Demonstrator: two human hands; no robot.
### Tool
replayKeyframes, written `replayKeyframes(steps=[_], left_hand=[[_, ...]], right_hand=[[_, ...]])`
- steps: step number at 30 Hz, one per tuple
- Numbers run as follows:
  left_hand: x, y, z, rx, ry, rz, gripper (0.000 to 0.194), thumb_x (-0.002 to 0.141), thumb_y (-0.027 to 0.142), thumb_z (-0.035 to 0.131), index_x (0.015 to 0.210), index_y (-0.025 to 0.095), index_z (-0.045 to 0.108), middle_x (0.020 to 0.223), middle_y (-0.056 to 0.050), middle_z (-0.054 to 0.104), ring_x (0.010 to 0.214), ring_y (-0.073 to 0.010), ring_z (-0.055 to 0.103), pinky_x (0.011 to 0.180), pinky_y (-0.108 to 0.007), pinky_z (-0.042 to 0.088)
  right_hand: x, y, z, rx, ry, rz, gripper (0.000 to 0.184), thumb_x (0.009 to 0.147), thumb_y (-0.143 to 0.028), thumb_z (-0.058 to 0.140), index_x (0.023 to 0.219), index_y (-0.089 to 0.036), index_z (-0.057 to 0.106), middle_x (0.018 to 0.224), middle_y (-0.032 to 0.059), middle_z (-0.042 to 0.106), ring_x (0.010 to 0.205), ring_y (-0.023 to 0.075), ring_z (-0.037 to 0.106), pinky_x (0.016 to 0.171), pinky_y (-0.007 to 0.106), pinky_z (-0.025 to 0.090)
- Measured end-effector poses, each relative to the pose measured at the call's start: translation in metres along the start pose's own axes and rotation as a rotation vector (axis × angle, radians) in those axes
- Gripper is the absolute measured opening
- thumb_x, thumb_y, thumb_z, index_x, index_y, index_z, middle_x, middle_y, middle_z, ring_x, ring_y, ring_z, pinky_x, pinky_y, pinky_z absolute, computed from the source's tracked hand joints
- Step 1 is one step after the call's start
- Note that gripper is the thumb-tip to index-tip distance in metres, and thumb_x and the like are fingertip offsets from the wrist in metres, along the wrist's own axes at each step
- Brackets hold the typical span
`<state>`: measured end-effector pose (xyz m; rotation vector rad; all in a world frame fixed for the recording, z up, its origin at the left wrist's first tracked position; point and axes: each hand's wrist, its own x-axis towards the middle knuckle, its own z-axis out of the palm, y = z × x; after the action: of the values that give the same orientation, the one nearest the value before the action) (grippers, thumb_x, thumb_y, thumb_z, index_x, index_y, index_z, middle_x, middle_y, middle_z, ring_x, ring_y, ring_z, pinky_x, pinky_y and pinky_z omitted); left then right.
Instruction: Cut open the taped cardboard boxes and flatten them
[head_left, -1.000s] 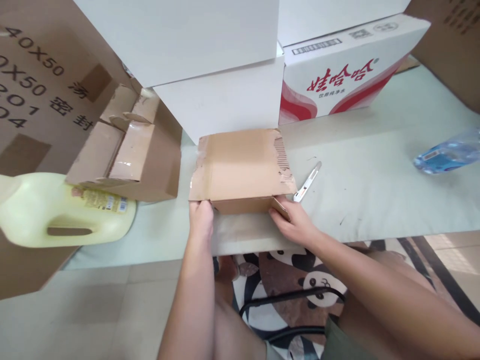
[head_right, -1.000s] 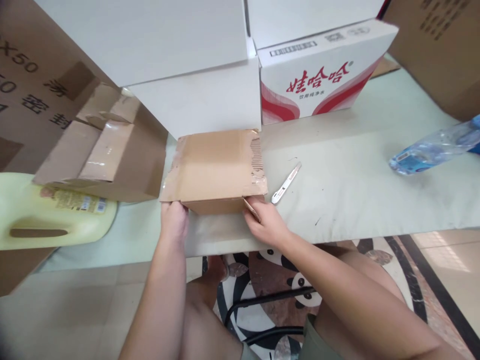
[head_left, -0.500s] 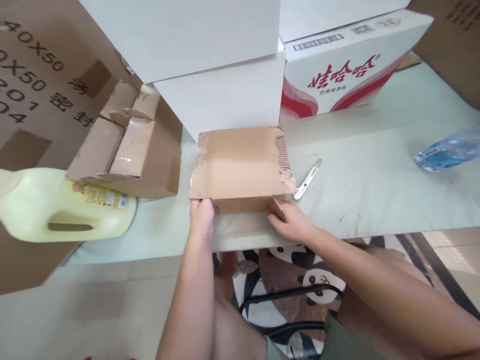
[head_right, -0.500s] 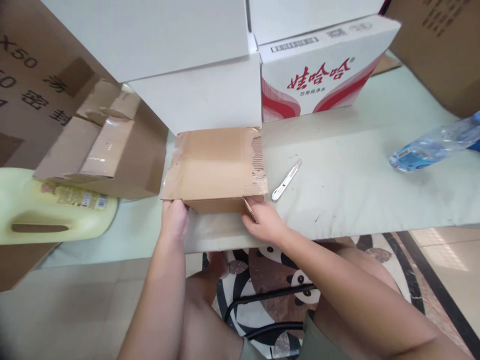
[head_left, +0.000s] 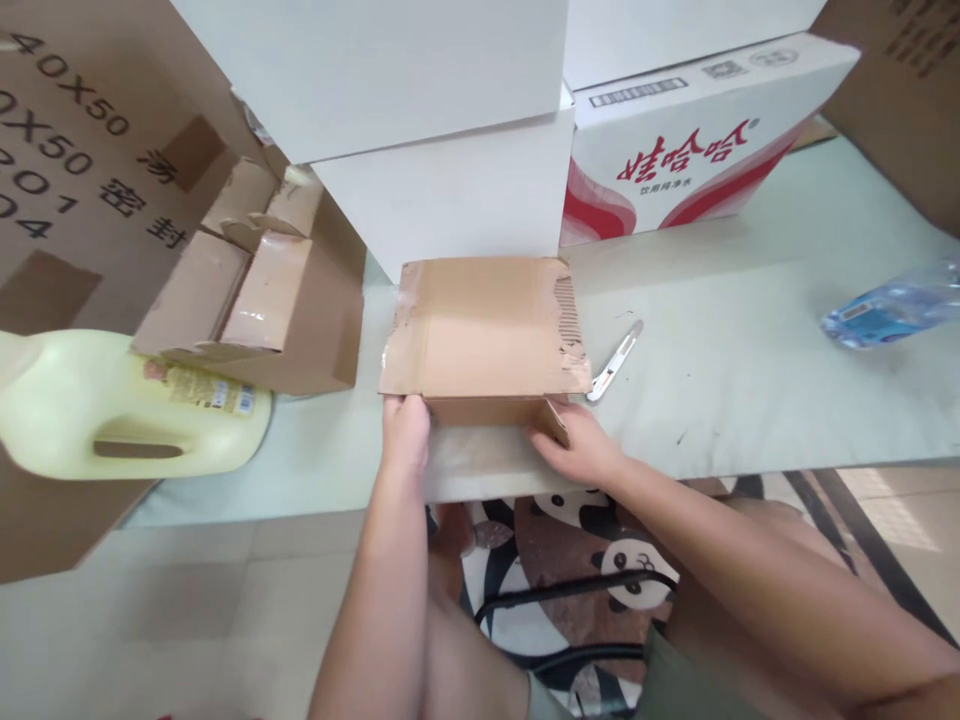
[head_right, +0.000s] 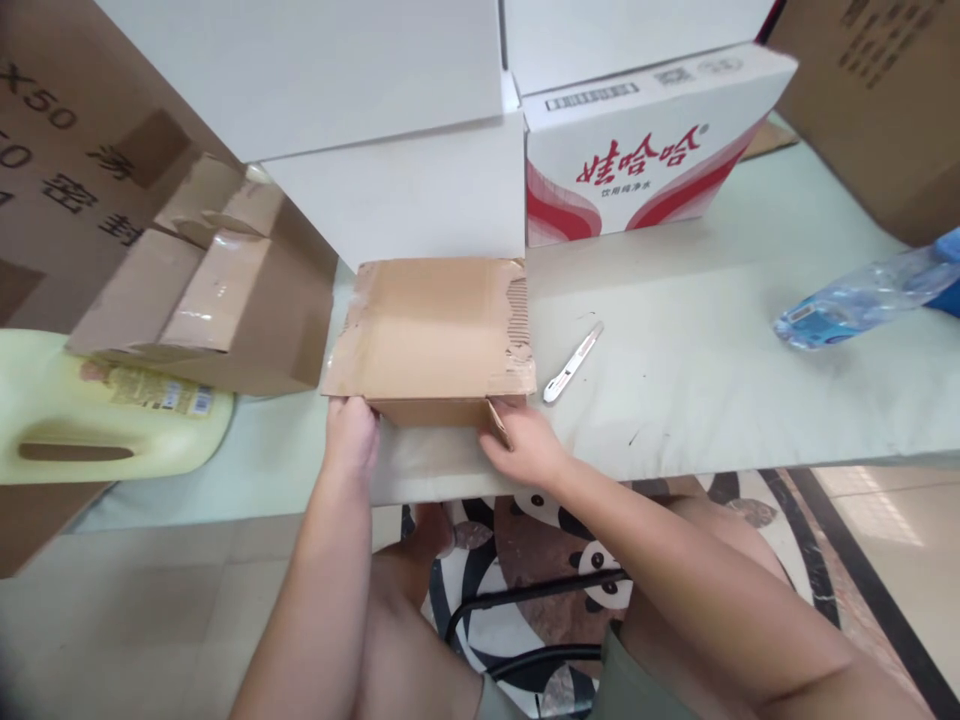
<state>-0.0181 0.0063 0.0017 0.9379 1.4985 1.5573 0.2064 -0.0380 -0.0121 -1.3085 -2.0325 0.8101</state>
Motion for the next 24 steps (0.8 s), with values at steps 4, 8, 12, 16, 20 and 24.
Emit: replayKeyframes(steps=[4,8,12,16,20,24], left_hand=[[0.001,-0.005,0.002,0.001,-0.013,0.027,0.055,0.084,0.031,0.061,0.139,0.028,0.058,0.149,-0.005,0.058,0.143,-0.0223,0.048,0.120,-0.036,0.036],[0.006,-0.012,0.005,-0.015,0.012,0.037,0.046,0.088,0.038,0.055,0.132,0.024,0.064,0.145,-0.007,0.061,0.141,-0.0228,0.050,0.120,-0.035,0.036],[0.005,-0.007,0.010,-0.027,0.072,0.086,0.044,0.086,0.036,0.057,0.128,0.024,0.065,0.143,-0.007,0.062,0.139,-0.0239,0.052,0.119,-0.037,0.037],[0.000,0.004,0.013,-0.037,0.030,0.127,0.039,0.079,0.036,0.070,0.116,0.024,0.071,0.130,-0.006,0.070,0.134,-0.0255,0.057,0.114,-0.037,0.044],[0.000,0.003,0.007,-0.028,-0.041,0.160,0.025,0.076,0.040,0.075,0.095,0.024,0.075,0.103,-0.004,0.076,0.117,-0.0242,0.066,0.105,-0.036,0.050],[0.005,0.000,0.000,0.028,-0.071,0.178,0.016,0.069,0.033,0.079,0.076,0.020,0.073,0.086,-0.002,0.073,0.092,-0.0210,0.070,0.087,-0.031,0.055]], right_hand=[[-0.002,0.004,0.001,-0.015,-0.034,-0.012,0.021,0.085,-0.026,0.051,0.101,-0.020,0.064,0.097,0.0135,0.074,0.090,0.0303,0.069,0.085,0.044,0.056],[0.002,0.003,-0.004,0.115,0.029,-0.050,0.022,0.085,-0.026,0.052,0.104,-0.021,0.063,0.108,0.0127,0.074,0.102,0.0299,0.069,0.091,0.043,0.054],[0.004,-0.001,-0.015,0.267,0.083,0.007,0.013,0.090,-0.028,0.048,0.088,-0.022,0.060,0.089,0.0059,0.072,0.087,0.0250,0.068,0.081,0.038,0.053],[0.000,-0.001,-0.025,0.319,0.157,0.159,0.018,0.087,-0.035,0.052,0.076,-0.022,0.055,0.071,0.0015,0.062,0.071,0.0210,0.061,0.068,0.033,0.049],[-0.003,0.005,-0.032,0.360,0.244,0.261,0.018,0.085,-0.037,0.055,0.074,-0.022,0.055,0.069,0.0008,0.059,0.069,0.0198,0.056,0.065,0.032,0.046],[-0.002,0.011,-0.032,0.439,0.334,0.265,0.014,0.085,-0.035,0.054,0.086,-0.023,0.060,0.083,0.0031,0.065,0.083,0.0230,0.060,0.077,0.037,0.051]])
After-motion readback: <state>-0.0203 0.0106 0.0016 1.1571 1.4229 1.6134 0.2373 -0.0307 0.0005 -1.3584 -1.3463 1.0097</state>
